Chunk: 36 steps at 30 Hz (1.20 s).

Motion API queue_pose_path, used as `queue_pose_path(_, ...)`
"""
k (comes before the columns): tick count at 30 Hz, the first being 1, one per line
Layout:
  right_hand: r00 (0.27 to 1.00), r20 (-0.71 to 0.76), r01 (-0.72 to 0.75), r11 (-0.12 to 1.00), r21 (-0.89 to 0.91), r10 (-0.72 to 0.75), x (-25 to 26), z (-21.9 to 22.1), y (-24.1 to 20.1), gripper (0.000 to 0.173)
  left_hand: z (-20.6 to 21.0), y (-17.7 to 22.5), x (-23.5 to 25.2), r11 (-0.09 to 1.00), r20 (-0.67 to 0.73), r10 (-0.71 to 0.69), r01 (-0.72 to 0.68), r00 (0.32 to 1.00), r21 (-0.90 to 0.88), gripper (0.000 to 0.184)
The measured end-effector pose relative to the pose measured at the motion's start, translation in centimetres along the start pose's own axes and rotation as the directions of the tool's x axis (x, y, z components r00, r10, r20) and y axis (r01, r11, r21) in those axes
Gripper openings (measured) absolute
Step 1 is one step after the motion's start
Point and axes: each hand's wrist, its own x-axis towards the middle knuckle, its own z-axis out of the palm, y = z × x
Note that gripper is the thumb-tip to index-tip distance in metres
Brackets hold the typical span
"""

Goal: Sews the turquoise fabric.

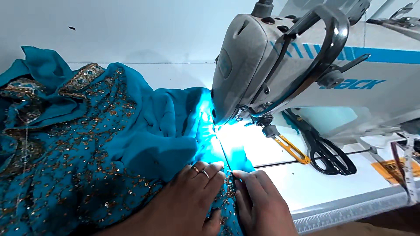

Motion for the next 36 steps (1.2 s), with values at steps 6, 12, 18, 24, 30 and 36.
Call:
queue_pose_path(6, 0.999, 0.006, -0.051, 0.993, 0.104, 0.050, 0.0, -0.2, 0.7, 0.021, 0.2, -0.1, -0.2, 0.999, 0.001, 0.034, -0.034, 0.999, 0.026, 0.058)
queue_pose_path(12, 0.996, -0.011, -0.089, 0.982, 0.168, 0.092, 0.1, -0.7, 0.8, 0.023, 0.4, -0.2, -0.2, 0.994, 0.002, 0.069, -0.069, 0.998, 0.082, 0.058)
queue_pose_path(18, 1.000, 0.006, -0.002, 0.999, 0.050, 0.002, 0.2, -0.8, -0.3, 0.023, 0.6, -0.2, -0.3, 0.992, -0.016, 0.079, -0.077, 0.997, 0.104, 0.060)
queue_pose_path(24, 0.999, 0.036, -0.006, 1.000, -0.006, 0.006, -0.1, -0.3, -0.3, 0.022, 0.3, -0.2, -0.2, 0.996, -0.004, 0.055, -0.054, 0.999, 0.070, 0.053)
queue_pose_path(30, 1.000, 0.017, 0.014, 1.000, -0.023, -0.014, -0.4, 0.1, -0.2, 0.020, 0.4, -0.2, -0.1, 0.996, 0.001, 0.045, -0.045, 0.999, 0.075, 0.067)
queue_pose_path(36, 0.998, 0.044, 0.043, 0.998, -0.042, -0.041, -0.5, -0.1, -0.4, 0.022, 0.4, -0.4, 0.1, 0.996, 0.044, 0.034, -0.037, 0.998, 0.076, 0.067)
